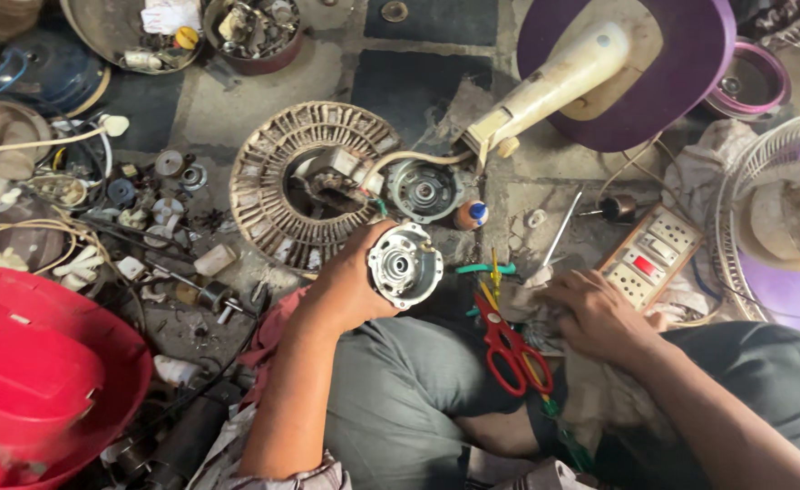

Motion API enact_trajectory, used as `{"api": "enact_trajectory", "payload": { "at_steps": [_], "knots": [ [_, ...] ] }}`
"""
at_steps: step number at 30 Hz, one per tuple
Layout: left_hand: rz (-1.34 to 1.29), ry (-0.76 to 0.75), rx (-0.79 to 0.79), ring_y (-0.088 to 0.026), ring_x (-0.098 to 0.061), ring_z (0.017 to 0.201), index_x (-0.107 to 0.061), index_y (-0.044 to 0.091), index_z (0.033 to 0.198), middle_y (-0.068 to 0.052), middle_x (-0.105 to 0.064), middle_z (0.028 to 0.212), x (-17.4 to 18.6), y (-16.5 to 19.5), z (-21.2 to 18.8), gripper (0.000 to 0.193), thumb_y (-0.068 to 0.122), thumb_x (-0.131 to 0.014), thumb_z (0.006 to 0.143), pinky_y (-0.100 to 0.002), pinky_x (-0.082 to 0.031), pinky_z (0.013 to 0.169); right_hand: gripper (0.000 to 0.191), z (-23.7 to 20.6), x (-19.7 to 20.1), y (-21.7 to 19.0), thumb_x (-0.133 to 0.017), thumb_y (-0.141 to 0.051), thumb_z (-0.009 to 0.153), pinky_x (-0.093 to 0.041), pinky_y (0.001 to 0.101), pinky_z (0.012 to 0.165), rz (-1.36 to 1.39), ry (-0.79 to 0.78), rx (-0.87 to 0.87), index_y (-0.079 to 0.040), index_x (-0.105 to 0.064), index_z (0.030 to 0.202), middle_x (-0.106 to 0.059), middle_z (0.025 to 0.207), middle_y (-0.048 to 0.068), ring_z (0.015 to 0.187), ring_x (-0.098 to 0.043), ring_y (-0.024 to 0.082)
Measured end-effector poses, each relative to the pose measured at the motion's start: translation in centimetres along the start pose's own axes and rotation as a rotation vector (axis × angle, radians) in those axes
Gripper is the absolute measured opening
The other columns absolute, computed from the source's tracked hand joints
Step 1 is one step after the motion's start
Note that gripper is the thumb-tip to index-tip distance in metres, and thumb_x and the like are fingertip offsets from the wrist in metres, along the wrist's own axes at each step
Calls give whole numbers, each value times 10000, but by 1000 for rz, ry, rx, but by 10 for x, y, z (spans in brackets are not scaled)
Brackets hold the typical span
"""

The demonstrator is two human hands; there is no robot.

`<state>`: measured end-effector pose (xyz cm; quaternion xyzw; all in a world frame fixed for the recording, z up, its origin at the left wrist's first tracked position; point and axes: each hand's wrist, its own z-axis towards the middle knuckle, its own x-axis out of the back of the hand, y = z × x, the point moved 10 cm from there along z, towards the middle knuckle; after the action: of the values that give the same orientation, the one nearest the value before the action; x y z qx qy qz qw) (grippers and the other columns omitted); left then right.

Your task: The person disassembles a fan motor, applies lubricant to the bearings, wipes the components with a cloth, and uses a screwdriver to adjust internal parts. The person also uses scissors to cut a small piece of material and places it inside the motor housing.

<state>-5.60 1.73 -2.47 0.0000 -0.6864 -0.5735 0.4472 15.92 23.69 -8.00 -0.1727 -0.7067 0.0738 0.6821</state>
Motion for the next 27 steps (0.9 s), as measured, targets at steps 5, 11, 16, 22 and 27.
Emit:
{"api": "enact_trajectory", "payload": {
  "at_steps": [5,11,16,22,27],
  "knots": [
    [89,5,17,-357,-590,1262,-472,191,1408,-121,-597,1362,-2,9,1,981,231,-965,560,-450,-517,976,312,5,-13,8,-667,-291,878,-545,436,944,92,-130,-121,-168,-737,1156,-746,1093,103,1076,-688,295],
    [60,7,14,-345,-604,1256,-471,181,1387,-119,-611,1355,-4,5,5,992,216,-966,528,-442,-516,994,364,2,-15,12,-633,-241,863,-571,434,887,78,-172,-229,-185,-723,1211,-753,1036,116,972,-726,310],
    [32,15,0,-344,-605,1256,-469,161,1384,-127,-612,1347,-4,-1,6,989,216,-971,533,-434,-512,1011,323,26,20,-12,-635,-209,848,-569,471,806,172,168,-97,-76,-735,1125,-728,1037,188,949,-704,383],
    [33,17,-2,-358,-603,1255,-483,174,1373,-124,-616,1338,-3,4,7,954,220,-959,548,-444,-509,997,511,67,-40,7,-653,-590,900,-574,455,852,3,-317,-602,-108,-782,1012,-771,993,170,957,-737,352],
    [13,-12,56,-354,-615,1250,-475,195,1389,-105,-612,1360,-1,0,6,936,227,-940,578,-441,-520,994,407,75,-53,3,-661,-471,905,-573,457,814,135,-169,-636,-97,-804,976,-764,937,189,897,-739,358]
  ]
}}
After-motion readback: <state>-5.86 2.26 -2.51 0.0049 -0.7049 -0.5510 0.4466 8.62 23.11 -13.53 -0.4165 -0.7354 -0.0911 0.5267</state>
